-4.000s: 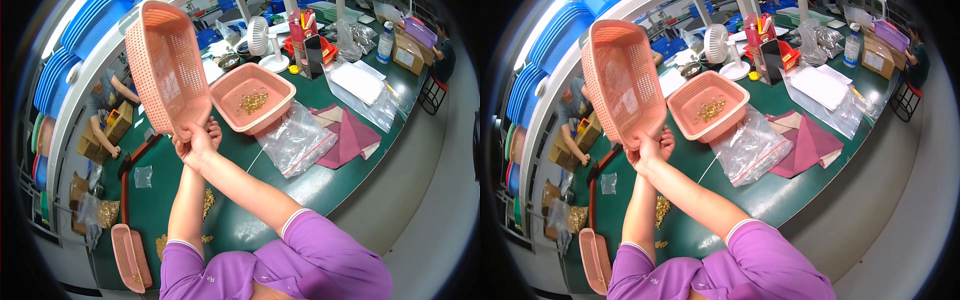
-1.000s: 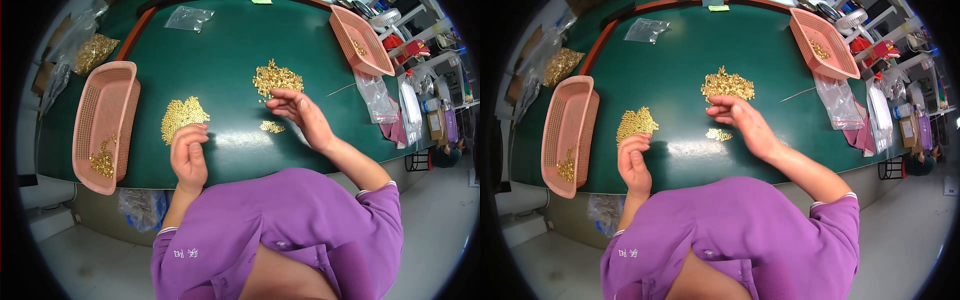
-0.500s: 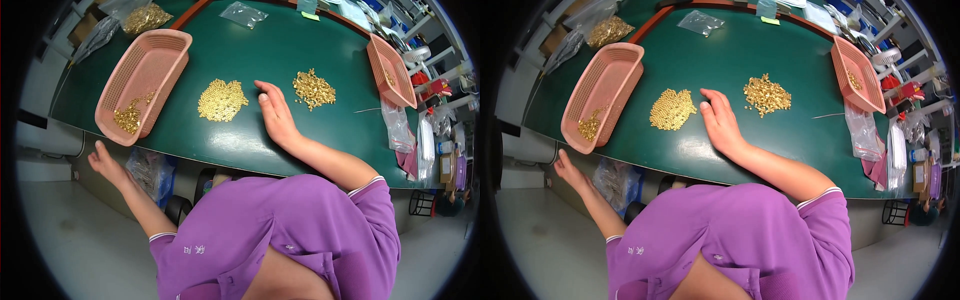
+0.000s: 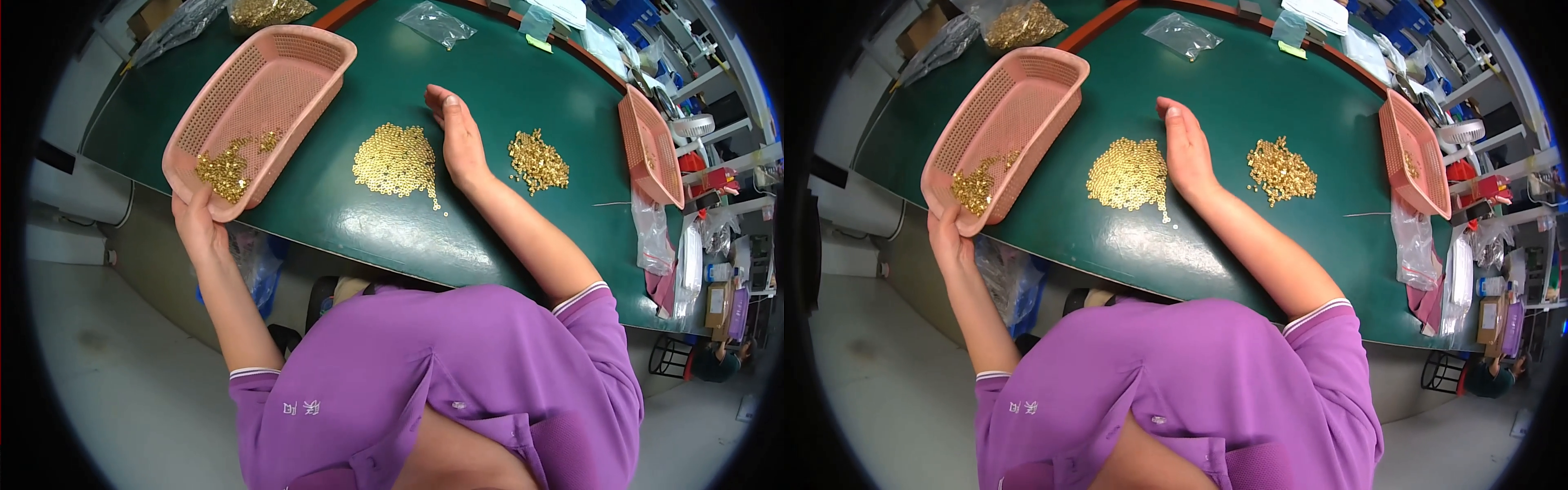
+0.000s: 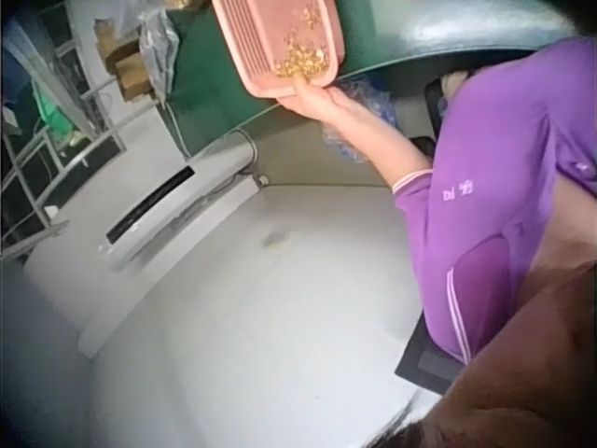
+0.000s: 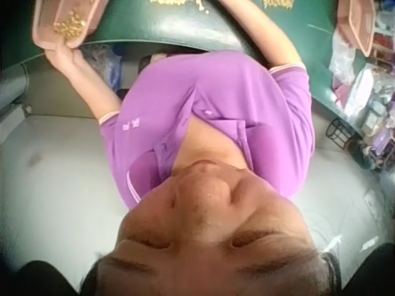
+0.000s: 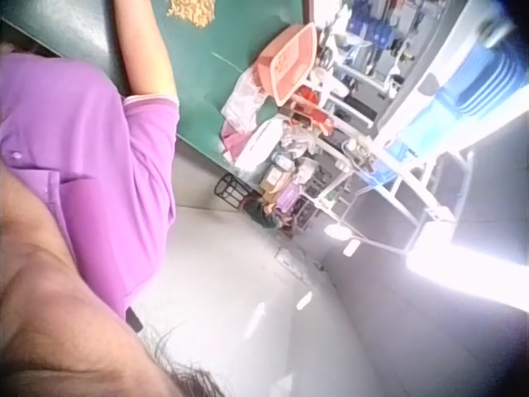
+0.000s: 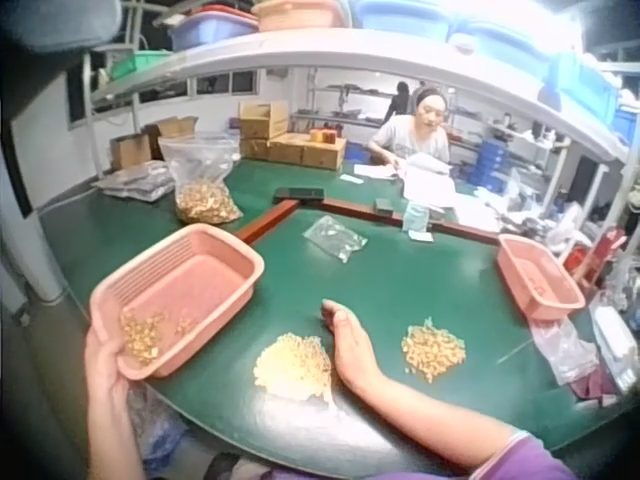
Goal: The person sorts small gold-colored metal parts by hand on a workbench, inspecting them as they are handled.
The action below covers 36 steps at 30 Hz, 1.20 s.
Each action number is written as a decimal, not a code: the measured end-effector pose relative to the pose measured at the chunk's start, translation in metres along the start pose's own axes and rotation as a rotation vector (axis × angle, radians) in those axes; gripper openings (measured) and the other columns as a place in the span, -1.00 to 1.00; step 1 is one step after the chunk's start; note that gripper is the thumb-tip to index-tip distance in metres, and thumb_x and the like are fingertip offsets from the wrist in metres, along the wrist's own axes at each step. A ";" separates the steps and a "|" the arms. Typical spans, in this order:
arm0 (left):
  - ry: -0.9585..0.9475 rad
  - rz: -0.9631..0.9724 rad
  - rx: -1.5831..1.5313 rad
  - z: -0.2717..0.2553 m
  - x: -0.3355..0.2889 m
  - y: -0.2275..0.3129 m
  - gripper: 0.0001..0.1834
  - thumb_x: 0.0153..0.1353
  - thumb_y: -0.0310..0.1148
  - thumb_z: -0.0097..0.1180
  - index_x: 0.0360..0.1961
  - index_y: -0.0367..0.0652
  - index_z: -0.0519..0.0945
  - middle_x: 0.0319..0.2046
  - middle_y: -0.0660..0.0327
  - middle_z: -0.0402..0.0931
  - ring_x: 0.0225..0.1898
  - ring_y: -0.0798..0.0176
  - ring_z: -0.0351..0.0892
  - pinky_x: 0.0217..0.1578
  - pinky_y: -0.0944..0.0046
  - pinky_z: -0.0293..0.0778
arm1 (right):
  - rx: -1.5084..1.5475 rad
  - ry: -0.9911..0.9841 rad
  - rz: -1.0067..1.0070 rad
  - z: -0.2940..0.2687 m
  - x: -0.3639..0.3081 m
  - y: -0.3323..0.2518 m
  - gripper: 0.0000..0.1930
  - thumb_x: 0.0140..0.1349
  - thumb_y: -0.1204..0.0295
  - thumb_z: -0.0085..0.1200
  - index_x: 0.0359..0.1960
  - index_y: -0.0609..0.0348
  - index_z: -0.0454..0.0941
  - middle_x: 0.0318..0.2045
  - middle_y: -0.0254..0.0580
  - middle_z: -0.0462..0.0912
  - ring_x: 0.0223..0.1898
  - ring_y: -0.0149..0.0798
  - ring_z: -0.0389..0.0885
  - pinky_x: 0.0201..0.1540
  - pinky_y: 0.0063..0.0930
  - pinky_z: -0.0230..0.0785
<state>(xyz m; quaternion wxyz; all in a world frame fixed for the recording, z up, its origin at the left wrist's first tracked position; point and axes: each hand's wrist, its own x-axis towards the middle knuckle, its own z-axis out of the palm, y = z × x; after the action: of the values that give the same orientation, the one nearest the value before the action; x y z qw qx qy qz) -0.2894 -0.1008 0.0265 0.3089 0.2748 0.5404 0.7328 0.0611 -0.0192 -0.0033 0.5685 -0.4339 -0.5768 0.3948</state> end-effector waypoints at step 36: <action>0.018 -0.329 -0.018 -0.338 -0.140 0.031 -0.20 -0.05 -0.59 -0.08 0.36 -0.22 0.16 0.21 0.02 0.33 0.21 0.01 0.37 0.24 0.12 0.32 | -0.054 -0.219 0.006 0.001 -0.045 -0.017 -0.41 0.51 0.05 -0.47 0.11 0.35 0.45 0.06 0.04 0.54 0.13 -0.11 0.48 0.27 -0.30 0.24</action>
<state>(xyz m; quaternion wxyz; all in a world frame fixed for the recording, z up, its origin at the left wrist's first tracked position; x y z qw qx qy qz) -0.4511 -0.4224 -0.0428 0.4221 0.1735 0.5744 0.6795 0.0580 -0.0673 -0.0010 0.4890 -0.4051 -0.6445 0.4259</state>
